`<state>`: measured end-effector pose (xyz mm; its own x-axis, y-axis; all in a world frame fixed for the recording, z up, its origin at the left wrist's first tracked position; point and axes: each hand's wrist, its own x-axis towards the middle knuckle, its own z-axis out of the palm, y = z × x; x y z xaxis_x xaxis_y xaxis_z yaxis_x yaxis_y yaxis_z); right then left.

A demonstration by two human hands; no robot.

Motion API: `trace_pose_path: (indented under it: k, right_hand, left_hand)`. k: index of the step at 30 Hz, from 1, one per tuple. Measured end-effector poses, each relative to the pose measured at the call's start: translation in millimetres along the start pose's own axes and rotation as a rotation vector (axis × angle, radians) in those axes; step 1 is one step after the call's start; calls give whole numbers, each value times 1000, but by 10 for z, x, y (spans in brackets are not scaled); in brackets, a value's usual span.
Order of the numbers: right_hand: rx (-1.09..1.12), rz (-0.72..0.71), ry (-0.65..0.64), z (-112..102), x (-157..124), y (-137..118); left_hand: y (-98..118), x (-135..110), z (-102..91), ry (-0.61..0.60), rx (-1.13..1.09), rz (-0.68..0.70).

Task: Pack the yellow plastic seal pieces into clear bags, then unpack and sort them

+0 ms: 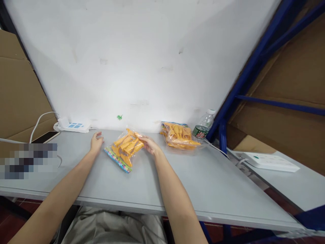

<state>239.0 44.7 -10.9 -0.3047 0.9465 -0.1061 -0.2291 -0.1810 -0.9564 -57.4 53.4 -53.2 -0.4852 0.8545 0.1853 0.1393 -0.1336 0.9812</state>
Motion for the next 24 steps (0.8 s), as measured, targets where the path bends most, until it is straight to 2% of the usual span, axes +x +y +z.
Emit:
trace_pose_path:
  k: [3,6,10,13,16,19,22,24]
  right_hand:
    - [71,-156,136,-33,24,-104]
    - [178,-389,282,-66,43,-235]
    - [354,-677,640,-134,53,-420]
    - [422,-788,898,-239,48,-546]
    - [478,-814,1091,-389,67,-641]
    - [549,-721,1227,-541,131,-687]
    - [645,-588,1226,-649,195,-689]
    - [677,-561,1184,-686,210,-681]
  left_hand:
    - [-44,37,2,140,-24,-81]
    - [-35,15,32,132,-39,-84]
    - [-42,-12,58,86,-15,-73]
    - [-71,-8,62,73,-11,-60]
    - [-92,-4,65,75,-4,-46]
    - [-88,-9,66,75,1,-37]
    - [-67,-18,62,71,1,-44]
    - [-52,-25,60,66,8,-55]
